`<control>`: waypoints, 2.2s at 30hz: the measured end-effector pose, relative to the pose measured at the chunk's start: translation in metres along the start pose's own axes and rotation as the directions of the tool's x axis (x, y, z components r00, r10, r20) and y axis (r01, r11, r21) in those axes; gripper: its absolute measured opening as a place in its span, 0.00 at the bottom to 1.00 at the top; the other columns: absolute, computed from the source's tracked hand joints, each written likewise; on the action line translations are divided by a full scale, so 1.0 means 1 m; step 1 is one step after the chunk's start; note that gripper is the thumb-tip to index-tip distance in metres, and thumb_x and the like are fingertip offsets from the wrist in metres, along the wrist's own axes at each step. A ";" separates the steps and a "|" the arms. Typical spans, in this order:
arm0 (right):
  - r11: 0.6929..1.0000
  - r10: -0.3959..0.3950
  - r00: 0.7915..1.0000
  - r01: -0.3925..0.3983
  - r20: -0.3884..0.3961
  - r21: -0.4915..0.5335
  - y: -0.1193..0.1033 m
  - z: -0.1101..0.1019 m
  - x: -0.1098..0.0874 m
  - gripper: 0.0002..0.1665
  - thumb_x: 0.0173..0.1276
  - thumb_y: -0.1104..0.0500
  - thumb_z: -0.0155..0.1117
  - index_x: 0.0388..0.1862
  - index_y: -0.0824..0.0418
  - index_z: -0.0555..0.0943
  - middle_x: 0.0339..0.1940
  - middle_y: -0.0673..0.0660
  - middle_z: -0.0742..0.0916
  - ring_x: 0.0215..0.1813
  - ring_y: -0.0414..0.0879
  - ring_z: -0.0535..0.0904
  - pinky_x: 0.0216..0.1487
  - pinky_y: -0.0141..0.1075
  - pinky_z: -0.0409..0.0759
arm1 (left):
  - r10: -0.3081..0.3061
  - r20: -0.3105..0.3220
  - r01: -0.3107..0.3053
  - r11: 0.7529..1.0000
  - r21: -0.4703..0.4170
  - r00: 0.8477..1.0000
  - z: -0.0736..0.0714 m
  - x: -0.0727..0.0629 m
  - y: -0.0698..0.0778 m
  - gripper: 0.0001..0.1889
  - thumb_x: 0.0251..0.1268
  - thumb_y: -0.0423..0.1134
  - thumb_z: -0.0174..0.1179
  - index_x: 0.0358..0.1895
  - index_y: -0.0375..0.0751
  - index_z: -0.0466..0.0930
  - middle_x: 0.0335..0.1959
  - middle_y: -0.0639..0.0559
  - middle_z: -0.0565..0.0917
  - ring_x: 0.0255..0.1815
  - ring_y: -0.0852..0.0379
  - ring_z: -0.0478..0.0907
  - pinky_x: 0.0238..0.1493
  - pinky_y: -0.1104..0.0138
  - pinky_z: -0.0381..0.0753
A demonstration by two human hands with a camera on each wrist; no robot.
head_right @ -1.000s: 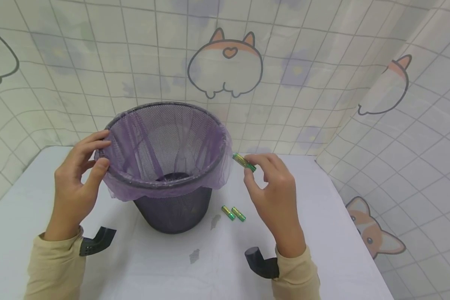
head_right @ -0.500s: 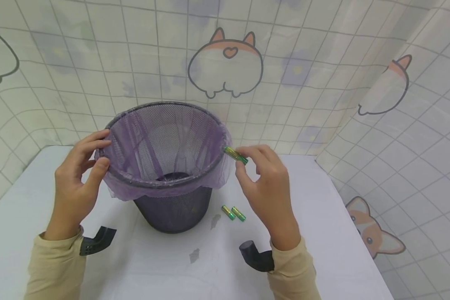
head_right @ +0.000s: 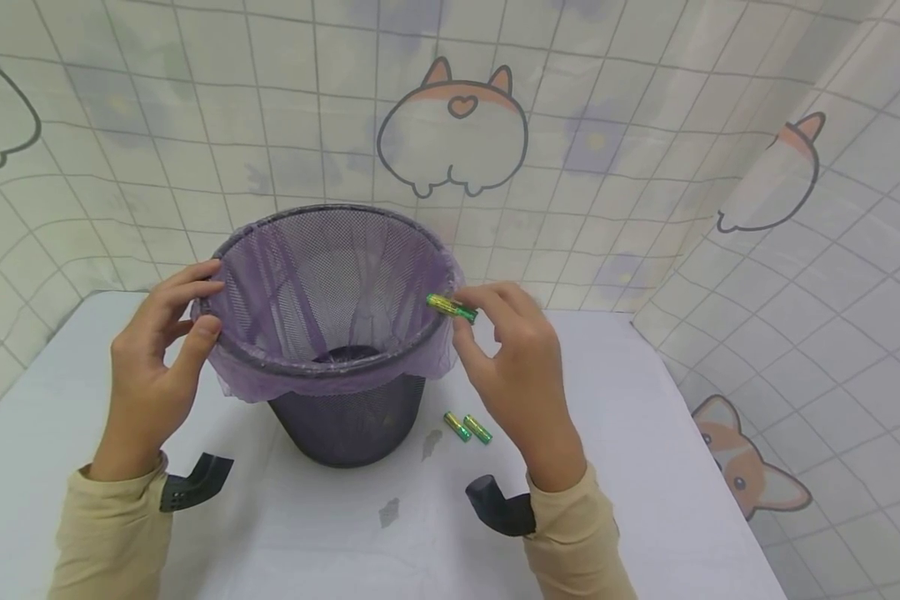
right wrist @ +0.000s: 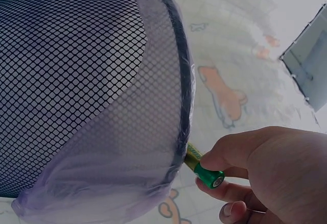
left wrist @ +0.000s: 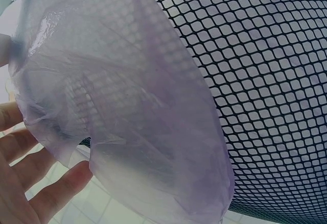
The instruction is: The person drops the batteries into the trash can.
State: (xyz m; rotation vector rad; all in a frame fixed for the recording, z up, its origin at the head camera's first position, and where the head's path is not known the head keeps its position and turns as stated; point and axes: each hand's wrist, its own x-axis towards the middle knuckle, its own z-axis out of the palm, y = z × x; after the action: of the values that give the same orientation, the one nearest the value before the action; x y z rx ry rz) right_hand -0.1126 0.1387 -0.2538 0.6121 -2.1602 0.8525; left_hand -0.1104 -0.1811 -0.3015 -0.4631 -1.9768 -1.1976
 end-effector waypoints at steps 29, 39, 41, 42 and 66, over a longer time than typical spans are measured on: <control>1.000 -0.011 0.998 0.010 0.064 0.021 -0.002 0.014 0.009 0.12 0.61 0.67 0.67 0.45 0.62 0.85 0.38 0.54 0.86 0.30 0.42 0.67 0.27 0.25 0.57 | 0.001 -0.004 -0.001 1.000 -0.006 1.000 0.000 0.001 0.002 0.16 0.67 0.36 0.58 0.54 0.32 0.78 0.64 0.46 0.77 0.65 0.60 0.72 0.52 0.82 0.74; 1.000 -0.012 0.999 0.012 0.051 0.005 -0.002 0.009 0.006 0.12 0.62 0.66 0.67 0.45 0.62 0.85 0.39 0.55 0.87 0.31 0.43 0.68 0.29 0.26 0.60 | 0.004 -0.003 -0.004 1.000 0.001 1.000 0.000 0.001 0.000 0.16 0.66 0.35 0.57 0.54 0.32 0.78 0.64 0.46 0.77 0.65 0.60 0.72 0.52 0.83 0.74; 1.000 -0.010 0.999 0.010 0.043 0.000 -0.001 0.006 0.004 0.12 0.62 0.66 0.66 0.45 0.62 0.85 0.39 0.55 0.87 0.31 0.43 0.68 0.29 0.26 0.60 | 0.004 -0.001 -0.004 1.000 0.002 1.000 0.000 0.000 0.000 0.16 0.67 0.36 0.57 0.54 0.33 0.78 0.64 0.47 0.77 0.65 0.60 0.72 0.52 0.83 0.73; 1.000 -0.008 0.999 0.008 0.037 -0.001 0.000 0.005 0.003 0.12 0.61 0.66 0.66 0.44 0.62 0.85 0.39 0.55 0.87 0.31 0.43 0.68 0.29 0.26 0.60 | 0.004 -0.001 -0.004 1.000 0.002 1.000 0.000 0.000 0.000 0.16 0.67 0.36 0.57 0.54 0.33 0.78 0.64 0.47 0.77 0.65 0.60 0.72 0.52 0.83 0.73; 0.996 0.056 0.998 -0.054 0.032 -0.067 0.018 -0.008 -0.022 0.12 0.60 0.67 0.68 0.43 0.60 0.85 0.36 0.53 0.87 0.29 0.41 0.67 0.27 0.24 0.59 | 0.009 0.011 -0.009 1.000 0.002 1.000 -0.001 0.000 0.000 0.17 0.68 0.41 0.57 0.56 0.36 0.78 0.65 0.51 0.77 0.66 0.56 0.72 0.54 0.82 0.74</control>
State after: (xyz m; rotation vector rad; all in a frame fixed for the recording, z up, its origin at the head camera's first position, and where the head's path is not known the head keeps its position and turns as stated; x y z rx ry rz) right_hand -0.1062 0.1600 -0.2731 0.5399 -2.2354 0.8016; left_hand -0.1103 -0.1818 -0.3009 -0.4774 -1.9832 -1.1899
